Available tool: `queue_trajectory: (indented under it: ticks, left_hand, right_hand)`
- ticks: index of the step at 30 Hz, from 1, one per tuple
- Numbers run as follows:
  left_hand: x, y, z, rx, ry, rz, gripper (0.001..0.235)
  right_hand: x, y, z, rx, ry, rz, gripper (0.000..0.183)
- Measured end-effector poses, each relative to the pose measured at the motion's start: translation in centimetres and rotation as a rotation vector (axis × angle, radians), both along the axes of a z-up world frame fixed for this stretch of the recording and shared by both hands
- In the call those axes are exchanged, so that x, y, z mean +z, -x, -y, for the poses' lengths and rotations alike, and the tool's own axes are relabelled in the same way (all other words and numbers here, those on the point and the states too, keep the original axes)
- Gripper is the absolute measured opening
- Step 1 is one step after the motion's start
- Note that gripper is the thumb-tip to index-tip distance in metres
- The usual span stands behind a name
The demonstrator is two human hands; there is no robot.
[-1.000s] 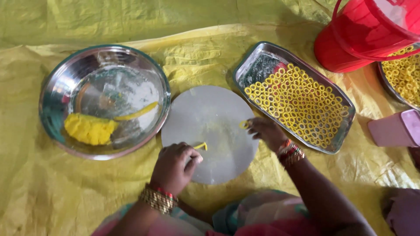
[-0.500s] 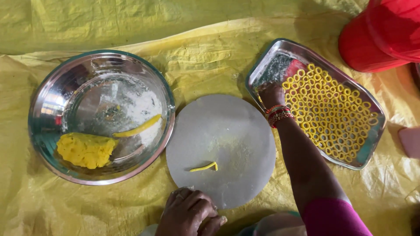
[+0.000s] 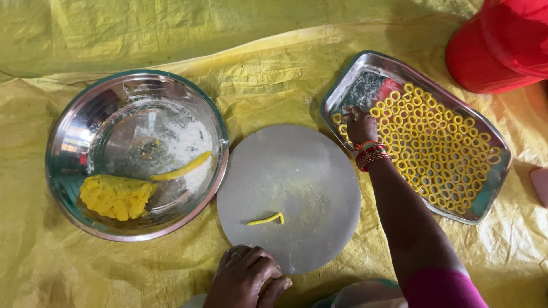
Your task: The person rolls yellow dough into thin ropes on a floured board, then shapes them into small rings and places them on a metal tray. The process is repeated continuously throughout the clip.
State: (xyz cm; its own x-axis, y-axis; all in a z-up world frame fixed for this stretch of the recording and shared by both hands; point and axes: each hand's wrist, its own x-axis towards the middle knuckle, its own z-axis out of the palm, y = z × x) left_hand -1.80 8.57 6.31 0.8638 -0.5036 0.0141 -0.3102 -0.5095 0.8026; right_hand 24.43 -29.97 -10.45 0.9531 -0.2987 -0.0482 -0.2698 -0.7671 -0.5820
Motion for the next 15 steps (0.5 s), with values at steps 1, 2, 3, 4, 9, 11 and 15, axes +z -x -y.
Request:
queue_trajectory:
  ticks: [1,2,3,4,9,11,15]
  left_hand:
    - [0.0,0.0,0.0,-0.010,-0.003,0.000,0.023]
    - [0.0,0.0,-0.1,-0.013,-0.008,-0.011,0.023]
    - [0.1,0.0,-0.1,-0.015,-0.011,-0.022,0.023]
    - [0.1,0.0,-0.2,-0.016,-0.014,-0.034,0.023]
    - [0.5,0.2,-0.3,-0.025,0.008,-0.055,0.022]
    - [0.8,0.2,-0.2,-0.023,0.010,-0.054,0.022]
    - [1.2,0.3,-0.1,-0.007,0.019,-0.061,0.023]
  right_hand:
    - [-0.3,0.1,0.1,0.004,0.056,-0.007,0.031]
    - [-0.6,0.2,0.1,0.019,0.111,0.018,0.032]
    - [-0.9,0.2,0.2,0.036,0.168,0.043,0.032]
    - [-1.1,0.2,0.3,0.053,0.225,0.068,0.032]
    - [-1.9,0.4,0.7,0.114,0.109,0.083,0.038]
    - [-1.8,0.6,0.6,0.119,0.098,0.100,0.039]
    - [-1.2,1.1,0.1,0.123,0.139,0.115,0.043]
